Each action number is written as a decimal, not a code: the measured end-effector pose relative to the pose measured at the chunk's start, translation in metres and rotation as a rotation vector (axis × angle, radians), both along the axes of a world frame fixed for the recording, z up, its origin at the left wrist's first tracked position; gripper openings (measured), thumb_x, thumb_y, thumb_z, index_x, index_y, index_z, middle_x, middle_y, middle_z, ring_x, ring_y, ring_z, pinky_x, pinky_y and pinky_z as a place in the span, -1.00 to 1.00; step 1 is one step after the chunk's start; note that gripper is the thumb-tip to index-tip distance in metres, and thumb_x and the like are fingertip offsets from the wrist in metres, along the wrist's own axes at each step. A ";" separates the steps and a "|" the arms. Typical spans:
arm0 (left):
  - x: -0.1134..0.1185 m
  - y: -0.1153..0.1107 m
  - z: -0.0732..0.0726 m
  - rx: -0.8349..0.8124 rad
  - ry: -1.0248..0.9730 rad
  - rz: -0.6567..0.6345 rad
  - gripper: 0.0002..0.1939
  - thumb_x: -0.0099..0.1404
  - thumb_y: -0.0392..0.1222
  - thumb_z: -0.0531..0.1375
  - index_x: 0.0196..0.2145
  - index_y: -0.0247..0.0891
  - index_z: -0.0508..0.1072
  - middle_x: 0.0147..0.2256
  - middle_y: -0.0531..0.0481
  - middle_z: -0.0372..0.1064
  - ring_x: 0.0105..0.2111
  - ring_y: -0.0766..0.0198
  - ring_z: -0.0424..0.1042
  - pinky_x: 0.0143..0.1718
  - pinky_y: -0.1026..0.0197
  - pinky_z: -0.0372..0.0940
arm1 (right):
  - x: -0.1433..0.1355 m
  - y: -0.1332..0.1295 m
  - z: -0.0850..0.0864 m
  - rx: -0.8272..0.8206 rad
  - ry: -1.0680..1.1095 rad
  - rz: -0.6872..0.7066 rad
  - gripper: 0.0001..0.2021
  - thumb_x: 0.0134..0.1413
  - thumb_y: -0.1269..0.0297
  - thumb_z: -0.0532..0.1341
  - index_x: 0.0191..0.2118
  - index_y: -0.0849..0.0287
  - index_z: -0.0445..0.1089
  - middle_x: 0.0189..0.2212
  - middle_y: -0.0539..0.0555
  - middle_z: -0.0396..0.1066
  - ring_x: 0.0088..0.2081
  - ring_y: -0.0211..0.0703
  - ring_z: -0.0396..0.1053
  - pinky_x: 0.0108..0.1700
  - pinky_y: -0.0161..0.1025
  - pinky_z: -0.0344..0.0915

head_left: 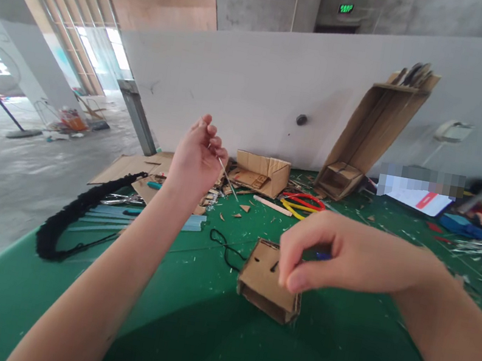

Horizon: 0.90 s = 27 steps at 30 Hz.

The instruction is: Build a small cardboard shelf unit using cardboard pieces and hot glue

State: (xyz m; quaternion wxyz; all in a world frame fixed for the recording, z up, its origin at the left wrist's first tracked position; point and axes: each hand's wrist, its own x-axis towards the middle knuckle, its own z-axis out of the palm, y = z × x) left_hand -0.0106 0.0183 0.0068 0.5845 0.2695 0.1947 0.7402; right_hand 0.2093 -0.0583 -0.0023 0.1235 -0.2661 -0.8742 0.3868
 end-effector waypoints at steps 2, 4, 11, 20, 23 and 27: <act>-0.001 0.006 -0.007 -0.078 0.063 0.006 -0.85 0.38 -0.37 0.03 -0.32 -0.23 0.34 -0.61 0.21 0.25 -0.69 0.56 0.20 -0.65 0.44 0.07 | 0.010 0.005 0.002 0.332 -0.033 -0.323 -0.69 0.21 0.11 0.12 -0.43 0.14 0.47 -0.53 0.04 0.41 -0.41 -0.18 0.38 -0.37 -0.23 0.27; -0.001 0.011 -0.014 -0.136 0.137 -0.020 -0.87 0.36 -0.37 0.05 -0.31 -0.25 0.35 -0.58 0.19 0.28 -0.68 0.55 0.24 -0.64 0.43 0.09 | 0.020 0.014 -0.001 0.712 -0.091 -0.685 -0.68 0.24 0.14 0.05 -0.35 0.16 0.48 -0.44 0.13 0.42 -0.30 -0.04 0.40 -0.29 -0.11 0.31; -0.003 0.014 -0.030 -0.037 0.559 -0.206 -0.87 0.36 -0.34 0.06 -0.26 -0.27 0.40 -0.45 0.10 0.35 -0.59 0.50 0.33 -0.58 0.39 0.20 | 0.033 0.035 -0.019 0.901 -0.146 -0.776 -0.36 0.13 0.24 0.10 0.33 0.09 -0.04 0.19 0.30 0.10 0.12 0.29 0.21 -0.02 0.23 0.30; 0.008 -0.013 -0.021 0.204 1.350 -0.638 -0.88 0.34 -0.18 0.11 -0.24 -0.25 0.39 -0.33 0.00 0.45 -0.46 0.41 0.44 -0.46 0.34 0.27 | -0.001 0.032 -0.022 0.216 0.403 -0.660 -0.44 0.12 0.03 0.19 0.21 0.05 0.13 -0.01 0.16 0.40 -0.18 -0.06 0.47 -0.18 -0.06 0.47; 0.009 -0.018 -0.017 0.250 1.470 -0.645 -0.88 0.34 -0.17 0.08 -0.22 -0.23 0.37 -0.31 0.02 0.46 -0.43 0.40 0.44 -0.44 0.33 0.29 | -0.004 0.034 -0.026 0.303 0.438 -0.702 -0.54 0.09 0.12 0.22 0.11 0.09 0.27 -0.18 0.11 0.48 -0.26 -0.10 0.47 -0.19 -0.06 0.46; 0.009 -0.021 -0.013 0.258 1.538 -0.639 -0.84 0.33 -0.16 0.07 -0.17 -0.21 0.36 -0.28 0.01 0.47 -0.40 0.38 0.46 -0.40 0.31 0.33 | -0.003 0.037 -0.028 0.373 0.451 -0.712 -0.76 0.07 0.18 0.24 -0.14 0.13 0.44 -0.28 0.07 0.51 -0.27 -0.14 0.48 -0.16 -0.10 0.45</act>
